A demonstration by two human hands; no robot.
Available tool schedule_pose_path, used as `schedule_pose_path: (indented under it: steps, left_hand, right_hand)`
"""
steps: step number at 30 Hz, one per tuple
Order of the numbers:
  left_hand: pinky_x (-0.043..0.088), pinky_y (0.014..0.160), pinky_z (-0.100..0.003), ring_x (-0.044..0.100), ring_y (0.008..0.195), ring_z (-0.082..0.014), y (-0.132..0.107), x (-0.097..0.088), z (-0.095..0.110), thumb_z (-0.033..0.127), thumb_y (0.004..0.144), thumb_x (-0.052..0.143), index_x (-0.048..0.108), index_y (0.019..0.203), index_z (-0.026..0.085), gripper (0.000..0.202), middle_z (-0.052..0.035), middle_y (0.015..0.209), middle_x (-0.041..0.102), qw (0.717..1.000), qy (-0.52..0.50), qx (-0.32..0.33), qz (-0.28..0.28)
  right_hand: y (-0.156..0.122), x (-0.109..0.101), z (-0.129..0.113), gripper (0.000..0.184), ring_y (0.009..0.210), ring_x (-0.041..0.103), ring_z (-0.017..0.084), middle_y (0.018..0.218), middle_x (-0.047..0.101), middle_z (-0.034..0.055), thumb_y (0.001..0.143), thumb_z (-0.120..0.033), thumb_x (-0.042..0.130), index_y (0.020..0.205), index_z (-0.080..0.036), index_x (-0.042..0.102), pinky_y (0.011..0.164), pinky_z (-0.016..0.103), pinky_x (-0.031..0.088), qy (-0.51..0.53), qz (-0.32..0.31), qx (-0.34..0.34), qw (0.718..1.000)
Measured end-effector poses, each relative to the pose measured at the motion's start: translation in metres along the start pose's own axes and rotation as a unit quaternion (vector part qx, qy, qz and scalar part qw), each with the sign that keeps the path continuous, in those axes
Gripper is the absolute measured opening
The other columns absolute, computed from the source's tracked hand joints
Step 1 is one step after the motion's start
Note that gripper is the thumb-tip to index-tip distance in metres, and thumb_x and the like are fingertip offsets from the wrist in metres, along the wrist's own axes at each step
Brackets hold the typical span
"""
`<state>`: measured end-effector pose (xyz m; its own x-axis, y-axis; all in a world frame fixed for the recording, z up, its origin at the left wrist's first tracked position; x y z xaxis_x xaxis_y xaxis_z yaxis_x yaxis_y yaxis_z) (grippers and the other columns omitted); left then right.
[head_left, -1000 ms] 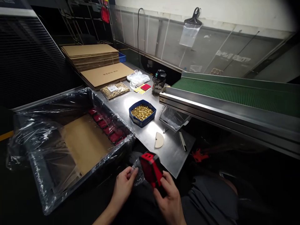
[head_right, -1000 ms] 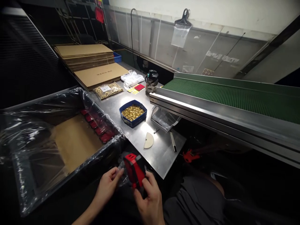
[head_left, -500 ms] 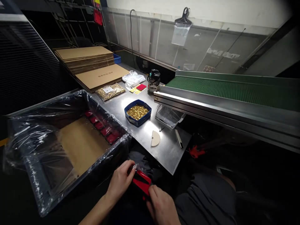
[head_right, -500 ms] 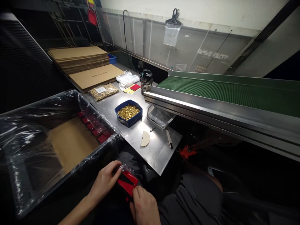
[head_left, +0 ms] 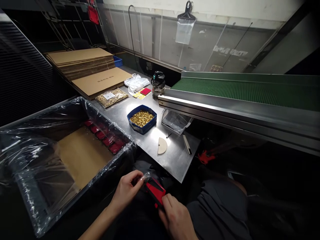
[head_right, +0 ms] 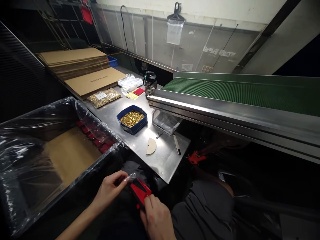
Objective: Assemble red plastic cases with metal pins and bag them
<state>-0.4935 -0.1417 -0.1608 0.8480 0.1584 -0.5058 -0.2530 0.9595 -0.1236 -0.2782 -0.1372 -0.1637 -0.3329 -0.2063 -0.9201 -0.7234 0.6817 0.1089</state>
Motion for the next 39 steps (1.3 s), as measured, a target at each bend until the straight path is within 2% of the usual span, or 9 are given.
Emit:
schedule_pose_path:
  steps: [12,18,21,24,28,33,35,37,39]
  left_hand:
    - [0.049,0.075,-0.025,0.064,0.081,-0.0161,-0.020,0.027,0.026,0.026,0.100,0.051,0.066,0.098,0.023,0.016,-0.0033,0.089,0.067,0.994,0.018,0.109,-0.013]
    - [0.049,0.067,-0.024,0.061,0.070,-0.0145,-0.045,0.041,0.042,0.015,0.097,0.054,0.068,0.104,0.020,0.017,-0.0037,0.079,0.065,0.976,-0.006,0.212,-0.048]
    - [0.049,0.070,-0.026,0.061,0.074,-0.0161,-0.045,0.040,0.055,0.015,0.095,0.054,0.068,0.097,0.020,0.015,-0.0045,0.079,0.064,0.971,-0.012,0.225,-0.076]
    - [0.050,0.095,-0.035,0.062,0.107,-0.0243,-0.035,0.034,0.054,0.025,0.093,0.062,0.072,0.106,0.024,0.016,-0.0098,0.110,0.067,0.968,-0.044,0.179,-0.173]
    - [0.033,0.119,-0.046,0.045,0.139,-0.0339,-0.030,0.035,0.023,0.041,0.082,0.078,0.061,0.135,0.029,0.057,-0.0107,0.148,0.051,0.920,-0.233,0.001,-0.314]
    - [0.043,0.110,-0.047,0.059,0.125,-0.0314,-0.043,0.050,-0.011,0.055,0.090,0.065,0.048,0.142,0.029,0.061,-0.0128,0.139,0.060,0.888,-0.361,-0.155,-0.238]
    - [0.047,0.104,-0.043,0.064,0.116,-0.0292,-0.050,0.055,-0.015,0.056,0.091,0.061,0.042,0.145,0.028,0.063,-0.0135,0.134,0.063,0.857,-0.432,-0.208,-0.191]
    - [0.049,0.101,-0.041,0.066,0.113,-0.0291,-0.057,0.058,-0.015,0.058,0.087,0.065,0.041,0.146,0.027,0.070,-0.0140,0.132,0.064,0.826,-0.483,-0.244,-0.159]
    - [0.048,0.102,-0.039,0.064,0.116,-0.0302,-0.061,0.058,-0.016,0.060,0.084,0.067,0.042,0.146,0.026,0.075,-0.0140,0.132,0.064,0.819,-0.493,-0.258,-0.140]
  right_hand:
    - [0.005,0.002,-0.019,0.022,0.075,0.061,0.025,0.087,0.066,0.0048,0.079,-0.007,0.058,0.095,-0.021,0.056,0.067,0.038,0.047,-0.057,-0.068,-0.060,0.994]
    - [0.003,0.000,-0.008,0.023,0.082,0.065,0.031,0.093,0.068,0.0123,0.083,-0.006,0.056,0.103,-0.015,0.062,0.070,0.039,0.050,0.013,-0.099,0.059,0.993]
    - [0.007,-0.015,-0.003,0.015,0.081,0.068,0.025,0.091,0.071,0.0075,0.087,-0.010,0.057,0.097,-0.017,0.065,0.071,0.033,0.050,0.096,-0.133,0.073,0.984]
    - [0.012,-0.025,0.009,0.014,0.076,0.066,0.016,0.090,0.072,-0.0011,0.099,-0.028,0.055,0.100,-0.022,0.068,0.065,0.022,0.046,0.309,-0.181,0.090,0.929]
    - [0.012,-0.011,0.026,0.053,0.059,0.050,0.011,0.073,0.062,0.0006,0.098,-0.062,0.049,0.093,-0.014,0.071,0.056,0.021,0.039,0.609,-0.212,0.175,0.744]
    - [0.000,0.002,0.032,0.076,0.076,0.059,0.016,0.083,0.066,0.0050,0.100,-0.072,0.024,0.099,-0.016,0.074,0.073,0.027,0.047,0.631,-0.191,0.188,0.728]
    - [-0.008,-0.001,0.030,0.056,0.090,0.062,0.019,0.094,0.069,0.0046,0.094,-0.069,0.049,0.105,-0.020,0.074,0.084,0.030,0.048,0.623,-0.187,0.180,0.738]
    - [-0.015,-0.002,0.029,0.040,0.090,0.061,0.020,0.095,0.070,0.0019,0.080,-0.051,0.078,0.110,-0.024,0.073,0.084,0.030,0.046,0.595,-0.167,0.197,0.761]
    - [-0.021,0.001,0.033,0.039,0.084,0.058,0.018,0.089,0.067,-0.0009,0.077,-0.031,0.081,0.114,-0.025,0.070,0.079,0.028,0.043,0.556,-0.123,0.246,0.784]
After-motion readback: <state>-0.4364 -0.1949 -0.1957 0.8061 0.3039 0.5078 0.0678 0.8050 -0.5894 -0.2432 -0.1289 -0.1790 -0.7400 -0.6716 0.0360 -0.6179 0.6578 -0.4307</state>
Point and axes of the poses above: each hand's wrist, its own y-axis towards the middle knuckle, its own x-axis out of the palm, z = x × y, the point moved 4 cm from there along y, towards the middle knuckle
